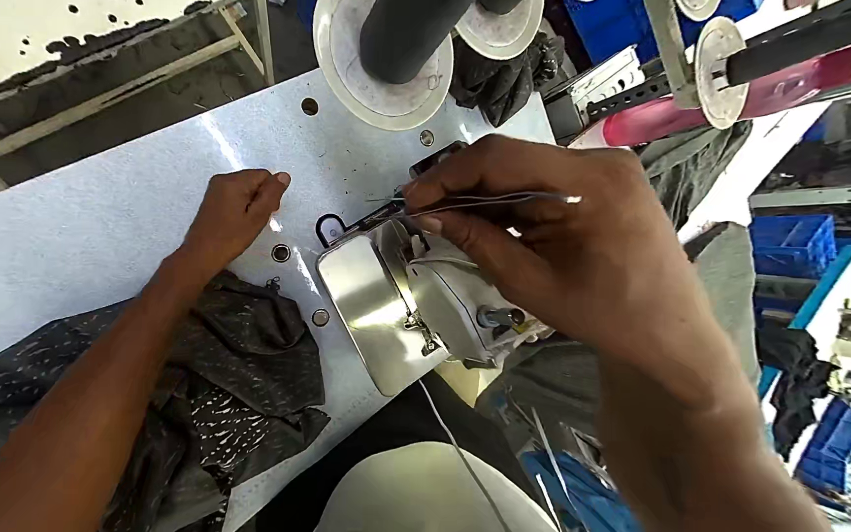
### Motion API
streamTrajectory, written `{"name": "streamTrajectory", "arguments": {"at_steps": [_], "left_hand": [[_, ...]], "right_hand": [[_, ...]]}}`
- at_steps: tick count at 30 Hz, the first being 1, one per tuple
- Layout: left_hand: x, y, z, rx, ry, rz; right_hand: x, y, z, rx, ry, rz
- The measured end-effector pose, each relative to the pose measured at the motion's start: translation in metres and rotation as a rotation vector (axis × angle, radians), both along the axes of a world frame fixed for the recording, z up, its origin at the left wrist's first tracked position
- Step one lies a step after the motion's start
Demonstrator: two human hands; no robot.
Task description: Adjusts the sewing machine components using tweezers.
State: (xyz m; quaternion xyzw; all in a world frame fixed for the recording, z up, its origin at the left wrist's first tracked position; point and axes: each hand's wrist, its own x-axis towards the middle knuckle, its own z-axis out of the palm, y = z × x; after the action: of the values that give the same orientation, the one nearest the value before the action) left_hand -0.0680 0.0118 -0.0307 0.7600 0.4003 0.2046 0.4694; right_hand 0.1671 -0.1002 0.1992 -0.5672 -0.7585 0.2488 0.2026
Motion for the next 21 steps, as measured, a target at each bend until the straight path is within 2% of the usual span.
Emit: {"name": "streamTrajectory", "arguments": {"at_steps": [3,6,9,15,21], "left_hand": [[-0.014,0.022,-0.017,0.241,-0.016,-0.066],[-0.017,0.034,-0.034,0.325,-0.097,0.044],[-0.020,0.026,-0.039,0.354,-0.122,0.118],[-0.026,0.036,-0.047,0.303,-0.157,0.117],[-0.023,0.037,-0.049,0.291,-0.136,0.095]], "right_hand": [[-0.004,0.022,-0.004,-0.006,-0.151,0.190],[0.000,0.041,-0.021,-0.061,-0.221,0.361],[0.008,0.053,-0.038,-0.103,-0.275,0.481],[0.016,0.063,-0.046,-0.185,-0.383,0.474],[0.015,0.056,-0.052,-0.190,-0.387,0.428]]}}
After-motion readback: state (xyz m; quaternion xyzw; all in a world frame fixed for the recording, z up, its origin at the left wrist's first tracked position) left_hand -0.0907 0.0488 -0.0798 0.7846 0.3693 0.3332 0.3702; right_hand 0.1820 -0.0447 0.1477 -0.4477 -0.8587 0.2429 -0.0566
